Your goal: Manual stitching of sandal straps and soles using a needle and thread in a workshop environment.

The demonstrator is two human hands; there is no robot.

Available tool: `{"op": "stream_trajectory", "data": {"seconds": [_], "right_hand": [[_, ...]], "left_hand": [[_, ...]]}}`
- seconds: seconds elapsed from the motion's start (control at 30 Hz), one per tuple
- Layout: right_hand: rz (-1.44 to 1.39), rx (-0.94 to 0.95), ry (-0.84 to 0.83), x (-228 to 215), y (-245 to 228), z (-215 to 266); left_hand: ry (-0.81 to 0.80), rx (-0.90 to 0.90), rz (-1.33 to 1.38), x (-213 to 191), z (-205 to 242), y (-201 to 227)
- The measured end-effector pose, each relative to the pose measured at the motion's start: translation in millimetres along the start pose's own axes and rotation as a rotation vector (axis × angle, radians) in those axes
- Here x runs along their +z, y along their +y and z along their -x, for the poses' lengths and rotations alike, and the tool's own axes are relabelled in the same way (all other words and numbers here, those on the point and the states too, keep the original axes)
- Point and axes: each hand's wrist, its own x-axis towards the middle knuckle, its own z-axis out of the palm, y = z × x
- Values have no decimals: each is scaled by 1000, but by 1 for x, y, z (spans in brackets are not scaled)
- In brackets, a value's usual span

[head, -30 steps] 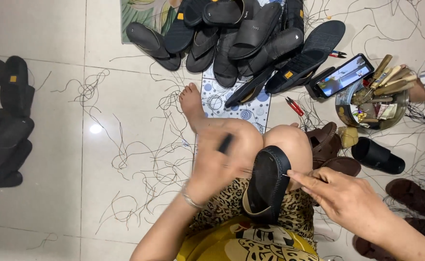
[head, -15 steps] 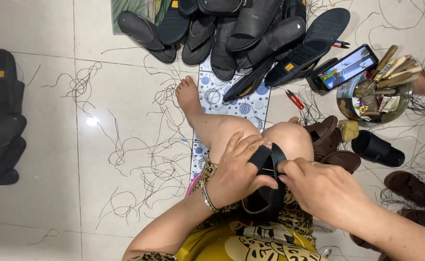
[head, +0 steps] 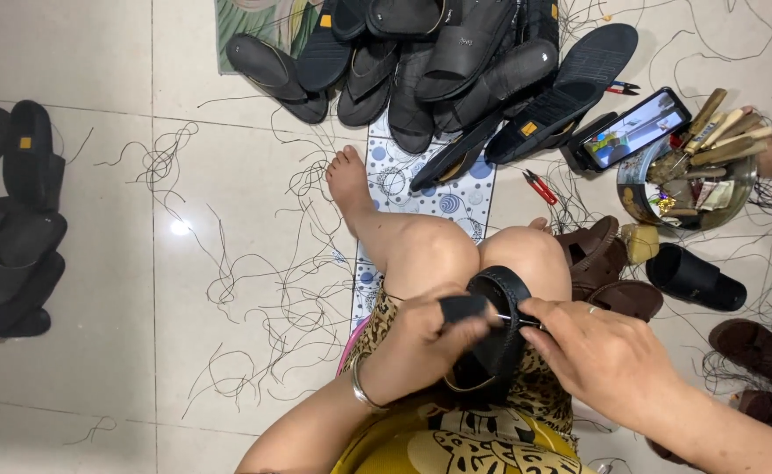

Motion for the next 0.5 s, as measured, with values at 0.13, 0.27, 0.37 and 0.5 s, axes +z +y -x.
{"op": "stream_trajectory", "data": {"seconds": [0.13, 0.27, 0.37, 0.5], "right_hand": [[231, -167, 119, 3, 1, 5], [356, -137, -206, -24, 21, 14], [449, 352, -966, -50, 64, 31], [53, 398, -131, -54, 96, 81]], "left_hand": [[-126, -309, -578, 12, -7, 6], [-144, -82, -548, 13, -9, 15], [40, 152, -634, 1, -10, 18], [180, 91, -480, 2, -4, 12]]}}
